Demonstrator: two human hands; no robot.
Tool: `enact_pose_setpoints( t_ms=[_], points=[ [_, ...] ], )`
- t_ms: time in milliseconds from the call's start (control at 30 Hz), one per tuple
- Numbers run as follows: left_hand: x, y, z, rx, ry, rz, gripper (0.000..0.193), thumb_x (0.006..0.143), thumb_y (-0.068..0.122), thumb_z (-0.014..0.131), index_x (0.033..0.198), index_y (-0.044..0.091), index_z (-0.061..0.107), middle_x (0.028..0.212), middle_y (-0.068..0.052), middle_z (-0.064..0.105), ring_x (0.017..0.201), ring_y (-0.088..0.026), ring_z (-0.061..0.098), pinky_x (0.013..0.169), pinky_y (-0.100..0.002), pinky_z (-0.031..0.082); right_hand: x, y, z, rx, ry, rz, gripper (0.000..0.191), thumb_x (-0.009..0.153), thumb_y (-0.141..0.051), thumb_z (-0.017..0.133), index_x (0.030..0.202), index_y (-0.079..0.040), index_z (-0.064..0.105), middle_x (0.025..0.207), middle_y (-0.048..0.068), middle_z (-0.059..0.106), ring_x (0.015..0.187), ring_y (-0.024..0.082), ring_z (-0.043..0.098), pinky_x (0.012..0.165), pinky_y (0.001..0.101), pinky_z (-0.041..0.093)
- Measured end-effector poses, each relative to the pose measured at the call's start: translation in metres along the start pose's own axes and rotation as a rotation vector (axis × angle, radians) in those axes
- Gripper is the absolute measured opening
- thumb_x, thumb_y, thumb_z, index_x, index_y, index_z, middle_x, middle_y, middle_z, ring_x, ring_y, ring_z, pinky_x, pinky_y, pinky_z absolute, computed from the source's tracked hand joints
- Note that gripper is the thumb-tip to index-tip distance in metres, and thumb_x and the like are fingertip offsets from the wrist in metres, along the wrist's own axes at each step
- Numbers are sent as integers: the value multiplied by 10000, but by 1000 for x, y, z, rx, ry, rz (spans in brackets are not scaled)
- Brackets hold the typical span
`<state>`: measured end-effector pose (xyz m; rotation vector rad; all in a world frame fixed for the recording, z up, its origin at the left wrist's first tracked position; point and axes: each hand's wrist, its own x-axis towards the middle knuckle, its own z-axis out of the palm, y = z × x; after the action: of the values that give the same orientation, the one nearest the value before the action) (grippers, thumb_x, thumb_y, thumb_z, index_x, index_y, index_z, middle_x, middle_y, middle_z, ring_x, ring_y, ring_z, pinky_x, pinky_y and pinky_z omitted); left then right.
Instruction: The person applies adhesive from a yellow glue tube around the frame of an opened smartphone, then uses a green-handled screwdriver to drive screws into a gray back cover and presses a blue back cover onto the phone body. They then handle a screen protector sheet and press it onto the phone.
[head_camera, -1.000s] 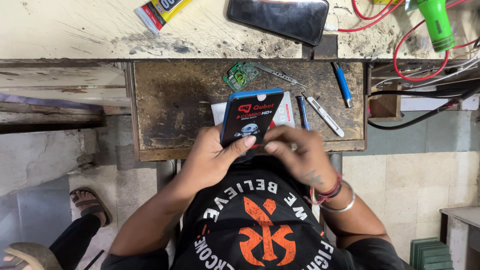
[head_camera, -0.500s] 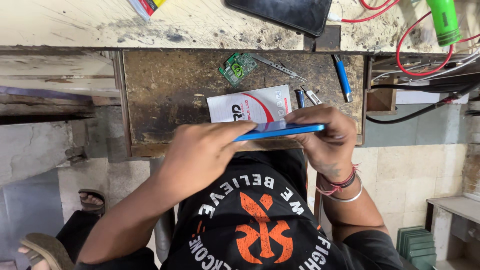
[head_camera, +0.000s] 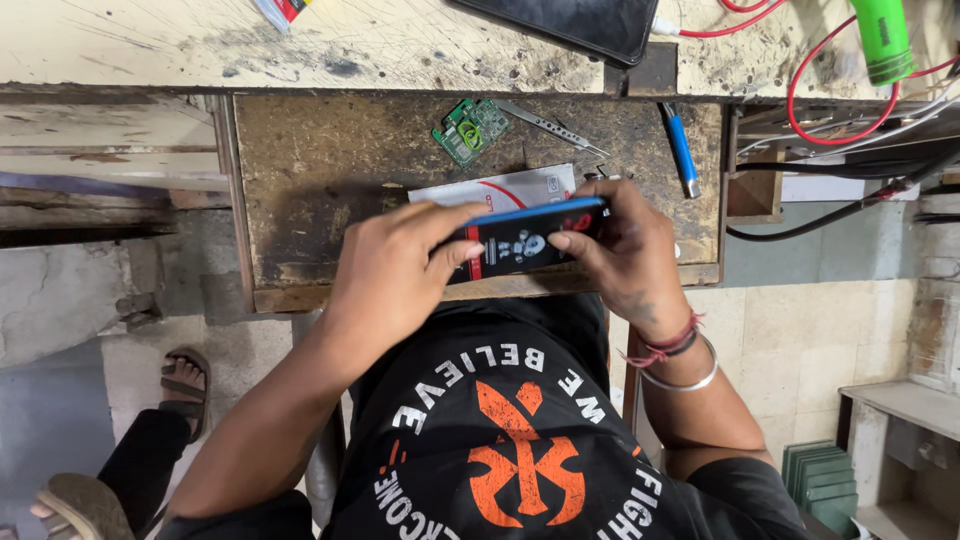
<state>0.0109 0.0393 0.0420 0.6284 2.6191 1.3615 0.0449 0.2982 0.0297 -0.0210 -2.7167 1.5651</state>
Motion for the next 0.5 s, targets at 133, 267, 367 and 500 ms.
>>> enact_pose_setpoints(
  t_ms=[133, 267, 367, 500],
  points=[
    [14, -17, 14, 143, 38, -117, 444, 808, 306, 842, 1198, 122, 734, 992, -119, 728, 837, -320, 708, 729, -445, 561, 15, 1, 11, -296, 71, 112, 555, 765, -257, 929, 1163, -26, 620, 777, 59, 702, 658, 153, 666, 604, 285, 534],
    [9, -27, 21, 222, 128, -73, 522, 818, 361, 833, 1252, 99, 709, 1032, -104, 718, 950, -310, 704, 775, -448, 567, 16, -3, 14, -463, 107, -51, 562, 763, -318, 935, 1181, -43, 679, 848, 83, 713, 695, 201, 696, 617, 316, 545],
    [6, -31, 22, 298, 161, 1, 591, 837, 402, 838, 1311, 88, 678, 1134, -122, 694, 1070, -328, 668, 869, -456, 558, 16, -6, 14, -507, 96, -52, 549, 774, -335, 921, 1197, -57, 709, 896, 90, 717, 694, 227, 696, 628, 338, 550],
    [-3, -35, 16, 244, 29, 56, 817, 745, 468, 852, 1392, 51, 578, 1369, -162, 606, 1278, -354, 551, 1047, -463, 470, 17, -9, 12, -591, 72, -43, 538, 788, -351, 914, 1213, -79, 727, 975, 113, 695, 753, 273, 699, 667, 369, 555]
  ],
)
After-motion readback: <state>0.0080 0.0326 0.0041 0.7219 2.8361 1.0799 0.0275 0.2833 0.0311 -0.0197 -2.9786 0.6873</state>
